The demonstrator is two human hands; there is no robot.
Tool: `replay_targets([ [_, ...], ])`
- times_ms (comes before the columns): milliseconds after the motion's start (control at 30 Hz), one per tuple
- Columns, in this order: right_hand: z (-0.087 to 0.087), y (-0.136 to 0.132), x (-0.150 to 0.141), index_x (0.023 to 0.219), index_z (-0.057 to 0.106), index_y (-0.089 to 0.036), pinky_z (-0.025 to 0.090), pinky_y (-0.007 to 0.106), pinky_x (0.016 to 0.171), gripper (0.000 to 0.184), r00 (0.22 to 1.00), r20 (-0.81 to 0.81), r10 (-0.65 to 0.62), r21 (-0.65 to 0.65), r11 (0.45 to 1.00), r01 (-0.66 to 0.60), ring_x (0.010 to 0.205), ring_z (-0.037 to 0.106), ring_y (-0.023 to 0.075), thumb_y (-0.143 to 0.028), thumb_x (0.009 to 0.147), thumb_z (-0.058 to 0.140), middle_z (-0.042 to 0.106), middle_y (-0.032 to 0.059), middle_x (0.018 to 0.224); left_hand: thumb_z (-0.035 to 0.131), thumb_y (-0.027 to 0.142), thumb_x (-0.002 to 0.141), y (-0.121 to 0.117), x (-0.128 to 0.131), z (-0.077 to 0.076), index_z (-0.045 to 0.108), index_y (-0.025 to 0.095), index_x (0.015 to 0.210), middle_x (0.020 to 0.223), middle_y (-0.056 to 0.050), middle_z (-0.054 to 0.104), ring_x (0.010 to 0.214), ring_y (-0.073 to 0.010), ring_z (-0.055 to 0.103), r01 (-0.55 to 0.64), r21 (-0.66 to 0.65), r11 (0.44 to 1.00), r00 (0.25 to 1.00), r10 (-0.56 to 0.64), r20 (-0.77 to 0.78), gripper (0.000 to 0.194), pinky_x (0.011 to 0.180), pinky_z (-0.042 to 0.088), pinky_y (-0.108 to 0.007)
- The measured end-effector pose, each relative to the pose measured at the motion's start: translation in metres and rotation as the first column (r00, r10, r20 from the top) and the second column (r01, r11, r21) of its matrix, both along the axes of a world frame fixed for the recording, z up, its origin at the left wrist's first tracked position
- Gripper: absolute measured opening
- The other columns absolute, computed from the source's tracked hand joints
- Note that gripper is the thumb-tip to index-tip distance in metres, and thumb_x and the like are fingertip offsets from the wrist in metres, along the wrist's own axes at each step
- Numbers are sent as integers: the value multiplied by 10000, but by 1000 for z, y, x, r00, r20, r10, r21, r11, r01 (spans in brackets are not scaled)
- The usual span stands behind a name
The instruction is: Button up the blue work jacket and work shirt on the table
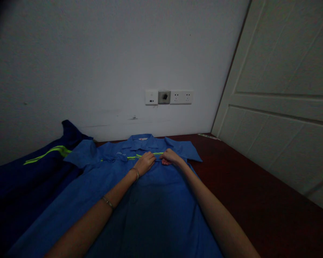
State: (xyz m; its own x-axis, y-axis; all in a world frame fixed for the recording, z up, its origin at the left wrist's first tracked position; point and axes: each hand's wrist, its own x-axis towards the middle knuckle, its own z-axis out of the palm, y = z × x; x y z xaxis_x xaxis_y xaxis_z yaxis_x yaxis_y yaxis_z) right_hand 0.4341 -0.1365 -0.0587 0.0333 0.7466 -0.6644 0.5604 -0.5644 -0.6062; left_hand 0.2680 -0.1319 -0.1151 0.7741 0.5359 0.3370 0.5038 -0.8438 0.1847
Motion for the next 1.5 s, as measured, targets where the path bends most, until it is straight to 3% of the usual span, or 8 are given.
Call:
replay_targets([
  [233, 2, 1, -8, 444, 518, -117, 413, 161, 369, 264, 995, 96, 34, 48, 998, -39, 349, 500, 90, -122, 707, 491, 536, 16, 372, 436, 159, 851, -1, -1, 4, 569, 130, 796, 802, -75, 550, 832, -202, 472, -3, 23, 1000, 1000, 3, 15, 147, 736, 382, -330],
  [500, -1, 0, -13, 600, 573, -115, 381, 124, 334, 49, 965, 235, 116, 308, 933, -187, 374, 505, 75, -124, 648, 565, 567, -7, 442, 431, 232, 864, 2, -6, -3, 596, 157, 889, 878, -73, 571, 870, -187, 480, -59, -114, 992, 955, 89, 282, 183, 779, 393, -342],
  [733, 7, -2, -4, 852, 626, -99, 385, 126, 370, 283, 961, 103, 257, 316, 907, -277, 462, 491, 55, -303, 658, 651, 612, -4, 642, 443, 266, 864, 6, -6, -9, 628, 172, 886, 841, -62, 599, 860, -182, 491, -160, -205, 965, 886, 232, 402, 209, 774, 399, -347],
  [833, 4, -2, -4, 868, 638, -93, 378, 152, 416, 306, 925, 211, 315, 408, 832, -376, 478, 489, 67, -348, 699, 619, 612, 4, 655, 459, 283, 858, 8, -6, -11, 629, 174, 882, 830, -54, 612, 856, -183, 497, -195, -236, 952, 857, 282, 430, 203, 776, 401, -344],
  [967, -1, -1, -1, 784, 674, -106, 392, 193, 578, 248, 829, 407, 383, 512, 656, -555, 625, 545, 121, -284, 797, 501, 650, 46, 712, 489, 275, 843, 9, -5, -13, 594, 172, 993, 846, -50, 619, 854, -184, 507, -234, -269, 934, 823, 337, 457, 210, 792, 408, -346],
  [1033, -4, 0, 1, 777, 681, -112, 384, 200, 608, 266, 796, 459, 396, 506, 620, -600, 651, 549, 132, -276, 813, 476, 661, 54, 741, 504, 267, 833, 9, -5, -13, 570, 179, 1047, 851, -46, 619, 853, -183, 513, -252, -288, 924, 802, 366, 473, 241, 794, 413, -347],
  [1300, -12, 0, 6, 719, 678, -104, 351, 185, 586, 279, 774, 474, 420, 488, 607, -628, 607, 513, 115, -268, 810, 472, 643, 31, 681, 502, 213, 823, 10, -6, -12, 574, 177, 1007, 858, -48, 619, 866, -194, 508, -281, -291, 915, 791, 392, 470, 201, 793, 408, -351],
  [1500, -12, -2, 10, 652, 648, -96, 341, 174, 561, 321, 837, 392, 382, 511, 666, -543, 579, 480, 100, -299, 808, 455, 589, 0, 606, 472, 230, 832, 1, -6, -2, 570, 163, 942, 916, -71, 554, 901, -200, 462, -308, -182, 934, 825, 357, 438, 161, 805, 392, -352],
])
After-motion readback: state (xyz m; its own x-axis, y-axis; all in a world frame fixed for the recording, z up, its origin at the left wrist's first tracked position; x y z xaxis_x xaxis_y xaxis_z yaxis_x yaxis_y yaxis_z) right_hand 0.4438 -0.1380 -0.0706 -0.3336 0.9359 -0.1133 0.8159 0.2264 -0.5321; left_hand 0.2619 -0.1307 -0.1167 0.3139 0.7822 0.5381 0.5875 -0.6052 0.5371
